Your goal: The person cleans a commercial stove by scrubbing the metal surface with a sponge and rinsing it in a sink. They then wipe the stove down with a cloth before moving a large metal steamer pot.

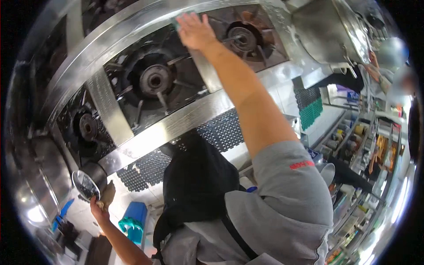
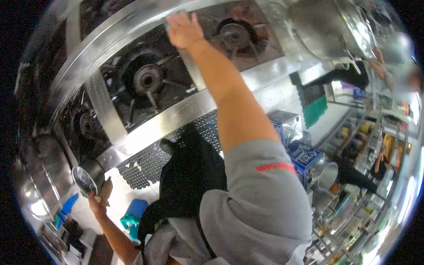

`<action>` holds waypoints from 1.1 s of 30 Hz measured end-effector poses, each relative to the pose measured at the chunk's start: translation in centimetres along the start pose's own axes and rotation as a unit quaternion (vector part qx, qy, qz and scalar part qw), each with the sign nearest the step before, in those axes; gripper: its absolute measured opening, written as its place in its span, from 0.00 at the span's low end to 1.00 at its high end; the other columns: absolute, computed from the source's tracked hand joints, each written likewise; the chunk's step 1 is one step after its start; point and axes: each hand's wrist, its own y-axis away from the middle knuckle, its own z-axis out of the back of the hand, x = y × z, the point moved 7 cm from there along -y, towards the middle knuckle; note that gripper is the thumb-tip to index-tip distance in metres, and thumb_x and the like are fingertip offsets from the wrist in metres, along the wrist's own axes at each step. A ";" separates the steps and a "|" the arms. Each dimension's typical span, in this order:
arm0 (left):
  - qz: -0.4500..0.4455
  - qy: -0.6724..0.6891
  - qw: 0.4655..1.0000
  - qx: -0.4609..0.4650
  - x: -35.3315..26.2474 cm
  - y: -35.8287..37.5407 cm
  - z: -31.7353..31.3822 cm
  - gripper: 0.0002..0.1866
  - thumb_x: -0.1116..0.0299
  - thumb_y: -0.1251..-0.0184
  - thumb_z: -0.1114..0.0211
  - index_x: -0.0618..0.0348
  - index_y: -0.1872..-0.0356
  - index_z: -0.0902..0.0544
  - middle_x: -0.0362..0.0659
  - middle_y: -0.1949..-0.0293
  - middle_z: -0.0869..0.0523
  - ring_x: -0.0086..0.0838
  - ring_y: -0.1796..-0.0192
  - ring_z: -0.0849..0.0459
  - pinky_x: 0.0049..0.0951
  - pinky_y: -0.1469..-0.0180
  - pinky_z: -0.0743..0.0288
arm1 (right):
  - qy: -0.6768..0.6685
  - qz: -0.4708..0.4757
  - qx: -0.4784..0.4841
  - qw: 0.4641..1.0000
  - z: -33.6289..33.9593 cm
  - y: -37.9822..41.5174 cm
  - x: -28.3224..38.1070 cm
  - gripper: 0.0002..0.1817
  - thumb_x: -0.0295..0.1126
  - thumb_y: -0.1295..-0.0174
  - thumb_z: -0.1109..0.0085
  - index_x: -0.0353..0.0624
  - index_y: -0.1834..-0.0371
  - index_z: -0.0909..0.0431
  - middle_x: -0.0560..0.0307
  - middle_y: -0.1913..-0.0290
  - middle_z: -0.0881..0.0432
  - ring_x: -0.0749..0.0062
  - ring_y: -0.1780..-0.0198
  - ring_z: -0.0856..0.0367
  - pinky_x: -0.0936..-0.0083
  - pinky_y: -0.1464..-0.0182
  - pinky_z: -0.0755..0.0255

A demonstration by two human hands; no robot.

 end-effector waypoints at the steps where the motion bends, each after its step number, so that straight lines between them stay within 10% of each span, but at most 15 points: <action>1: -0.025 0.029 0.999 -0.015 -0.5 2.0 -2.0 0.12 0.61 0.32 0.39 0.56 0.54 0.20 0.42 0.60 0.16 0.34 0.61 0.14 0.36 0.63 0.14 | 0.009 0.008 -0.007 1.000 0.4 1.7 0.0 0.29 0.47 0.24 0.67 0.54 0.22 0.42 0.57 0.19 0.47 0.59 0.18 0.52 0.45 0.20 0.63; 9: -0.098 0.080 0.991 0.039 -1.2 4.0 -4.0 0.39 0.38 0.27 0.47 0.56 0.25 0.37 0.46 0.30 0.27 0.39 0.32 0.24 0.40 0.34 0.25 | -0.025 0.003 0.075 0.997 7.3 27.5 -1.3 0.30 0.41 0.28 0.54 0.56 0.22 0.41 0.57 0.21 0.43 0.55 0.21 0.46 0.39 0.22 0.58; 17: -0.087 -0.016 0.991 -0.102 6.0 3.6 8.9 0.36 0.34 0.27 0.51 0.59 0.42 0.21 0.46 0.46 0.17 0.38 0.44 0.18 0.40 0.41 0.22 | 0.055 -0.208 -0.004 0.977 9.0 32.9 -21.5 0.29 0.43 0.26 0.60 0.54 0.22 0.42 0.53 0.21 0.41 0.49 0.20 0.49 0.39 0.22 0.63; 18: -0.167 -0.137 0.951 -0.222 6.2 7.4 7.9 0.31 0.34 0.26 0.51 0.56 0.60 0.20 0.41 0.66 0.19 0.30 0.63 0.19 0.34 0.57 0.21 | 0.088 -0.236 -0.024 0.968 8.9 32.8 -25.1 0.29 0.43 0.26 0.60 0.53 0.22 0.41 0.51 0.21 0.41 0.47 0.20 0.48 0.38 0.22 0.62; 20: 0.001 0.015 0.967 -0.256 10.2 11.5 5.9 0.37 0.47 0.24 0.45 0.70 0.28 0.37 0.55 0.44 0.21 0.43 0.43 0.21 0.38 0.43 0.22 | 0.093 -0.247 -0.057 0.963 9.4 31.5 -30.3 0.28 0.43 0.24 0.63 0.52 0.22 0.41 0.51 0.22 0.40 0.45 0.20 0.48 0.38 0.23 0.60; 22: 0.069 0.090 0.993 0.012 16.5 11.2 6.0 0.42 0.36 0.26 0.52 0.72 0.35 0.30 0.59 0.41 0.22 0.48 0.38 0.22 0.46 0.38 0.23 | 0.022 -0.239 -0.026 0.970 8.9 29.6 -34.1 0.27 0.40 0.24 0.62 0.51 0.22 0.40 0.49 0.23 0.38 0.43 0.21 0.48 0.40 0.23 0.57; 23: 0.060 0.112 0.991 -0.048 19.2 11.6 6.2 0.40 0.36 0.25 0.53 0.71 0.39 0.26 0.57 0.41 0.21 0.48 0.38 0.22 0.46 0.39 0.23 | -0.074 -0.210 -0.048 0.974 8.9 28.7 -35.5 0.25 0.35 0.25 0.59 0.52 0.25 0.34 0.49 0.26 0.33 0.42 0.22 0.45 0.44 0.23 0.55; 24: -0.100 -0.244 0.956 -0.126 18.7 14.6 5.2 0.37 0.37 0.24 0.53 0.69 0.42 0.24 0.54 0.44 0.18 0.44 0.40 0.20 0.41 0.42 0.22 | -0.079 -0.207 -0.043 0.974 8.8 27.9 -37.0 0.25 0.35 0.25 0.59 0.52 0.25 0.34 0.49 0.26 0.33 0.42 0.22 0.45 0.44 0.23 0.55; 26: 0.131 0.127 0.981 -0.060 23.7 16.2 -0.3 0.40 0.36 0.26 0.51 0.70 0.37 0.28 0.54 0.46 0.16 0.44 0.47 0.17 0.46 0.43 0.22 | -0.163 -0.129 -0.021 0.978 8.8 25.0 -38.2 0.24 0.29 0.27 0.53 0.54 0.28 0.31 0.49 0.28 0.29 0.43 0.23 0.41 0.50 0.22 0.54; 29: 0.069 -0.029 0.971 -0.227 23.0 19.7 -4.3 0.38 0.36 0.27 0.48 0.68 0.44 0.22 0.51 0.53 0.16 0.39 0.52 0.17 0.43 0.47 0.22 | -0.109 -0.051 0.000 0.993 7.4 17.2 -40.4 0.24 0.27 0.28 0.54 0.56 0.29 0.28 0.51 0.28 0.29 0.45 0.24 0.40 0.51 0.23 0.50; 33: 0.014 -0.112 0.966 -0.234 18.3 21.3 -10.9 0.33 0.36 0.27 0.46 0.63 0.63 0.18 0.43 0.64 0.19 0.31 0.61 0.21 0.34 0.55 0.24 | -0.053 0.019 0.001 0.998 4.7 4.3 -41.0 0.25 0.29 0.26 0.59 0.59 0.28 0.30 0.56 0.26 0.32 0.49 0.23 0.40 0.52 0.22 0.51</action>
